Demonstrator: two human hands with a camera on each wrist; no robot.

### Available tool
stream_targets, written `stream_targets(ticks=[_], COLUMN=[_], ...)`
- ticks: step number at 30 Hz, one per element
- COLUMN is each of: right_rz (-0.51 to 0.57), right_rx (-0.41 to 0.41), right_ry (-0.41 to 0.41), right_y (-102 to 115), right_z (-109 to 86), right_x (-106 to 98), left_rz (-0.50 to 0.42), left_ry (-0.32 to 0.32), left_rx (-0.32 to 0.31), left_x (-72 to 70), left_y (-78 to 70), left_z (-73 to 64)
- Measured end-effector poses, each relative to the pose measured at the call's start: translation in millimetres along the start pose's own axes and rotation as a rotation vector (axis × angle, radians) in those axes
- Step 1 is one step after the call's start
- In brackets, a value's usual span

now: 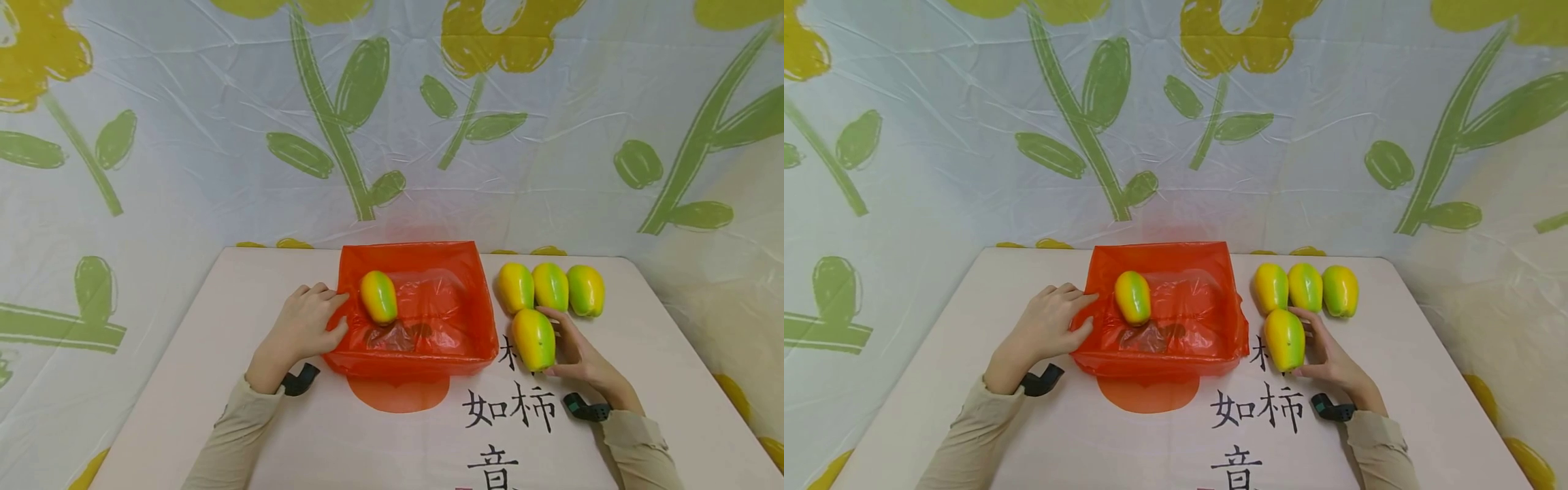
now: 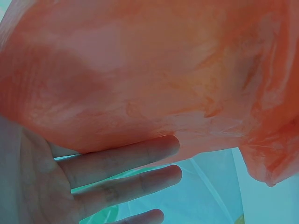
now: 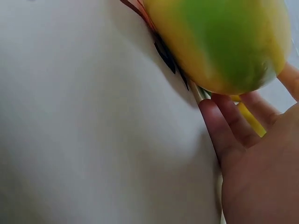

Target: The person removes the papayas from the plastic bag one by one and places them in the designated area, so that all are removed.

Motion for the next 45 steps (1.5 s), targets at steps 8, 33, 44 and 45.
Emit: stream_targets(ticks=[8, 33, 44, 45], right_rz=[-0.003, -0.03, -0.045, -0.042], right_rx=[-0.009, 0.001, -0.17, -0.184], right_ry=[0.011, 0.001, -0.015, -0.018], right_y=[-1.4, 6.8, 38.8, 42.0], right_z=[-0.6, -2.6, 3.7, 4.6], right_x=[1.9, -0.8, -14.0, -15.0], left_rz=[-0.004, -0.002, -0.007, -0.01], left_ry=[-0.008, -0.015, -0.009, -0.01], left_rx=[0.005, 0.007, 0.006, 0.005], left_x=[2.1, -0.5, -0.9, -1.0], left_y=[0.3, -0.8, -0.5, -0.4], left_z=[-0.6, -2.0, -0.8, -0.6])
Point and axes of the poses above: each hand's wrist, its own z-axis towards the middle knuckle, its own x-axis out of the palm, y = z × x, the point moved 10 cm from there along z, towards the middle knuckle, and after that the axes turned 3 degrees about y, right-handed, at the moved point
